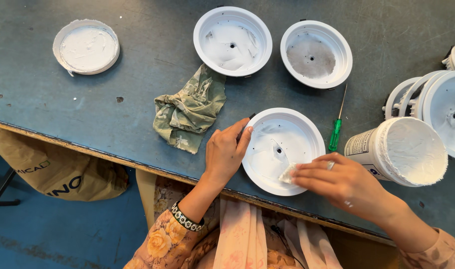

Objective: The person scoops white paste from a tub and spreads it onto the interior surface of circular plastic components using a small metal spatula. They wipe the tool on a cloth between applications and handle several components one at a time, stacking some finished pieces on the table.

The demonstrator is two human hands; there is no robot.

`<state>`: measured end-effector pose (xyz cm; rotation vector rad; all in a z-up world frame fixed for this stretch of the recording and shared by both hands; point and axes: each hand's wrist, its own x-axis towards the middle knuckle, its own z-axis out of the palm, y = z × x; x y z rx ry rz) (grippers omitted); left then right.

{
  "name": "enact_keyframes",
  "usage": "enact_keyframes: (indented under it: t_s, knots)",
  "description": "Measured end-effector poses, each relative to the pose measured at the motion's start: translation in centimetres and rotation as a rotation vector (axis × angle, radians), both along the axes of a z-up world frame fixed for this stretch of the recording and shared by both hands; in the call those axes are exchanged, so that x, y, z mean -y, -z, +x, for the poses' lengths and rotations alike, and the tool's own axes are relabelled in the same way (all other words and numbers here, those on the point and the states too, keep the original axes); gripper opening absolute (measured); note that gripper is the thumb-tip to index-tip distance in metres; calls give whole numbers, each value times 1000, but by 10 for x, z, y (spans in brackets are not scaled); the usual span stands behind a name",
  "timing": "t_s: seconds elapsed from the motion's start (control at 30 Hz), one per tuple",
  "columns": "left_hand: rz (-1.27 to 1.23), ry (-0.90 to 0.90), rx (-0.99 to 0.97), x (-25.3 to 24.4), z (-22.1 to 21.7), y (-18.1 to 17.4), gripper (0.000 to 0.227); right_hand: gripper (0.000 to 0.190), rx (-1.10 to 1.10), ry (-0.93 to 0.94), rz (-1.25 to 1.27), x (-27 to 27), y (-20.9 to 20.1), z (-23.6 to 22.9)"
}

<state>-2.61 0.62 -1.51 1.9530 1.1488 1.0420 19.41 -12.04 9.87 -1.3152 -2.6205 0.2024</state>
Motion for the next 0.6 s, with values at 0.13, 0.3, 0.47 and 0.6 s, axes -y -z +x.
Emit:
enact_keyframes:
  t_s: [0.13,0.3,0.47,0.6]
  knots:
    - [20,-3,5,0,1,1,32,40,-151,134,67,-12,0,-17]
    - [35,7,-3,0,0,0,31,31,-45,134,144,-48,16,-35]
    - [35,-1,7,1,-1,-1,30,34,59,149,95,-51,17,-38]
    - [25,5,14,1,-1,-1,30,40,92,79,109,-20,12,-48]
